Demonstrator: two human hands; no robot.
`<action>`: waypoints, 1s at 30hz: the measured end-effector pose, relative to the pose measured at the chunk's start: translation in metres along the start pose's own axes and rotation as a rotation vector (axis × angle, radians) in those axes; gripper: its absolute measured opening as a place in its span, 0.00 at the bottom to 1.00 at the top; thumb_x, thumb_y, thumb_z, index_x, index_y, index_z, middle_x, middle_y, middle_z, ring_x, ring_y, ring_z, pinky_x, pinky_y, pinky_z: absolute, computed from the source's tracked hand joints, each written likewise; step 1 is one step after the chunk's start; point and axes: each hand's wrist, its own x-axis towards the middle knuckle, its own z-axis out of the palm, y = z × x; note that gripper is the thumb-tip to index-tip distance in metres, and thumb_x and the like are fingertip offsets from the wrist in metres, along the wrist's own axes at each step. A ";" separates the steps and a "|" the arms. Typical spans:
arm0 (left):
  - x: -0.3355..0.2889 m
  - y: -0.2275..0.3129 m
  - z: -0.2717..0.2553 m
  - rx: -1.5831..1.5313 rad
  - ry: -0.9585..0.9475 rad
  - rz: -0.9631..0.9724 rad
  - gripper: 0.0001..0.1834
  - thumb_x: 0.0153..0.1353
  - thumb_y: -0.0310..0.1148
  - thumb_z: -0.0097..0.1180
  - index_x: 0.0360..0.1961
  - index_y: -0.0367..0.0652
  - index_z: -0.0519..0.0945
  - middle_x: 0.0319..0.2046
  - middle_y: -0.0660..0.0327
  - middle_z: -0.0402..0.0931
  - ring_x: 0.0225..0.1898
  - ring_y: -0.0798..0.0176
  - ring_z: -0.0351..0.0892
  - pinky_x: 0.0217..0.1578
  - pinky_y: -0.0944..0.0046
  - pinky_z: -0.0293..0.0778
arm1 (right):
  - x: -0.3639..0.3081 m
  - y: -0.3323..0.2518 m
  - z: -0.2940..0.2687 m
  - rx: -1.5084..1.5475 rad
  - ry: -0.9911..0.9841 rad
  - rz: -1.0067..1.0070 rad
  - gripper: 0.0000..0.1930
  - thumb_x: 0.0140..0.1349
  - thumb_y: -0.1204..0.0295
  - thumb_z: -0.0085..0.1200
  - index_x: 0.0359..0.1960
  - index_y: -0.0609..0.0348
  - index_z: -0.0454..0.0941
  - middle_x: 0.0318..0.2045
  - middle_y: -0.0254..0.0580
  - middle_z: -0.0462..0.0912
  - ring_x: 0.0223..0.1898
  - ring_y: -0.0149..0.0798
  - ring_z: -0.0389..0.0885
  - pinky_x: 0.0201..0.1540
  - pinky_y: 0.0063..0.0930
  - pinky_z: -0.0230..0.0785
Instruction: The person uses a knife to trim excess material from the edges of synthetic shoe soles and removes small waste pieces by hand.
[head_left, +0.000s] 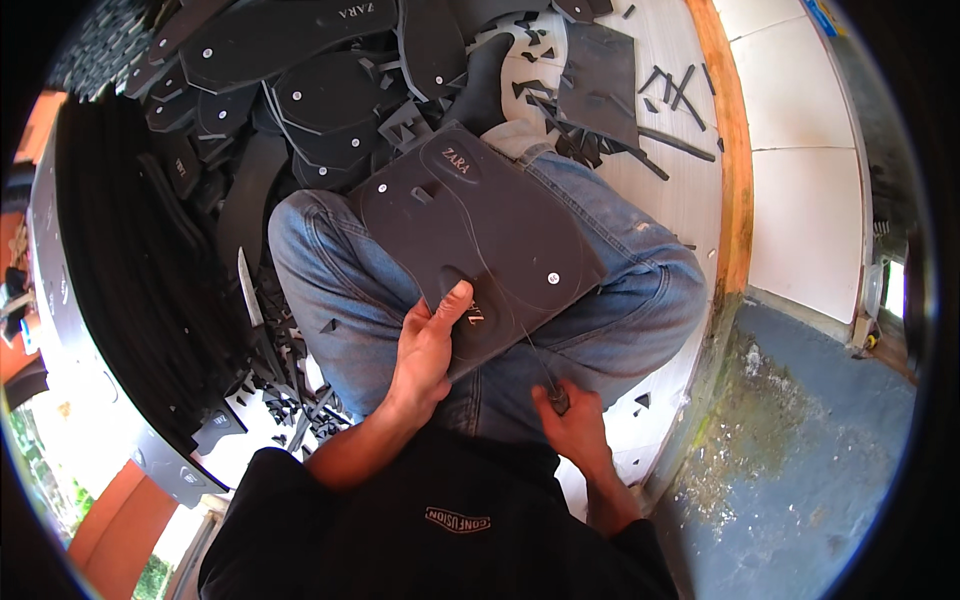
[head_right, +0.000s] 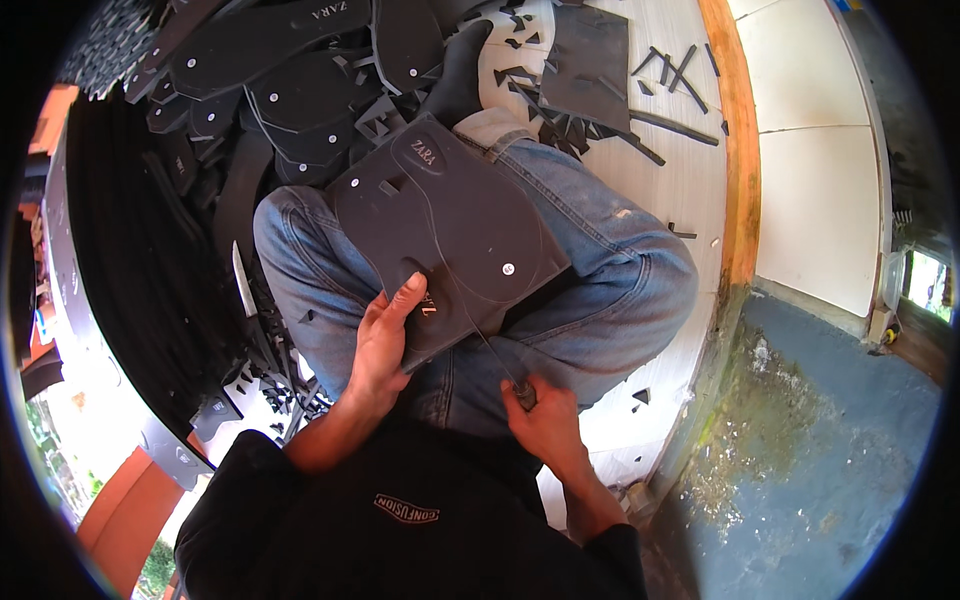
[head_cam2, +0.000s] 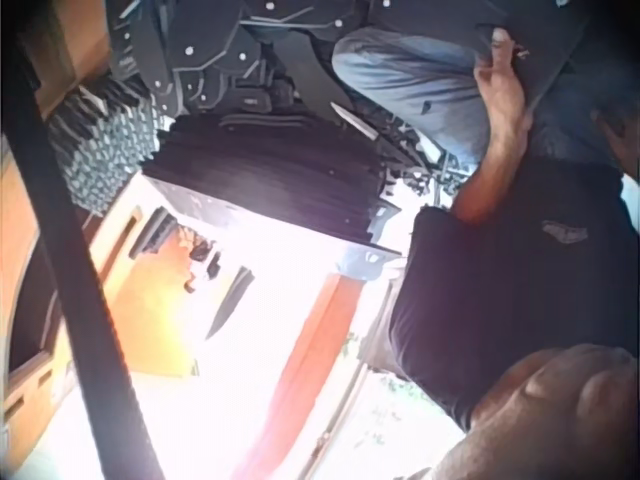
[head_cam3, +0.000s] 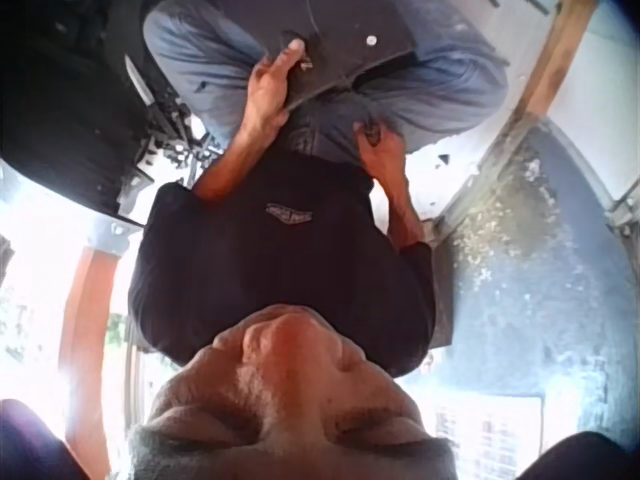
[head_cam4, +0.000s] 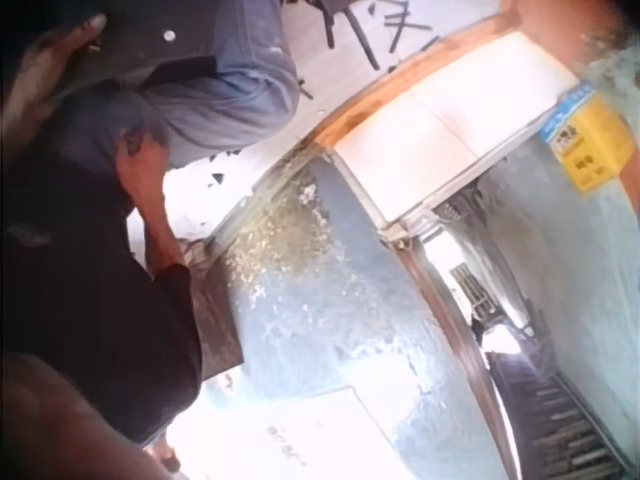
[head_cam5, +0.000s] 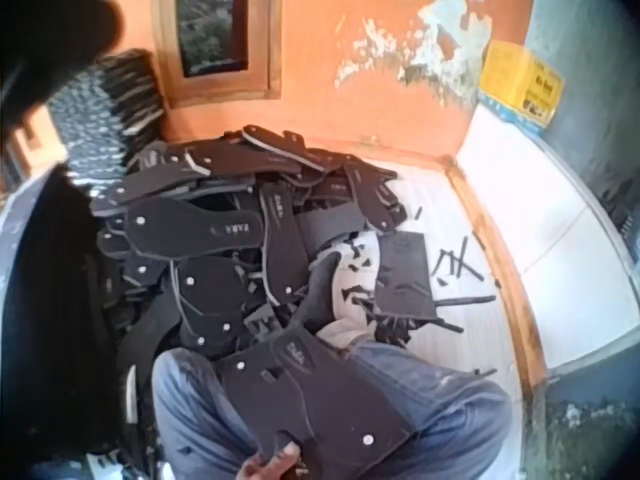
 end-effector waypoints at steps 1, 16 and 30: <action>0.000 0.001 0.000 -0.002 -0.018 0.007 0.18 0.62 0.40 0.54 0.45 0.35 0.74 0.36 0.58 0.78 0.36 0.66 0.80 0.39 0.68 0.77 | 0.000 -0.002 0.003 0.009 0.015 0.008 0.16 0.55 0.66 0.57 0.17 0.65 0.70 0.10 0.49 0.70 0.13 0.50 0.72 0.18 0.37 0.61; -0.007 -0.024 -0.011 -0.041 0.017 -0.014 0.16 0.59 0.37 0.58 0.43 0.37 0.75 0.36 0.61 0.78 0.36 0.69 0.78 0.38 0.69 0.76 | -0.007 0.008 0.000 -0.031 -0.031 0.057 0.13 0.55 0.67 0.55 0.20 0.65 0.73 0.13 0.53 0.72 0.20 0.58 0.75 0.22 0.40 0.65; -0.016 -0.005 -0.030 0.031 0.013 0.026 0.14 0.57 0.36 0.61 0.40 0.38 0.75 0.33 0.63 0.78 0.33 0.71 0.78 0.36 0.71 0.75 | 0.016 -0.005 0.023 -0.134 -0.027 -0.068 0.11 0.52 0.71 0.53 0.18 0.65 0.72 0.15 0.56 0.73 0.21 0.60 0.73 0.23 0.45 0.63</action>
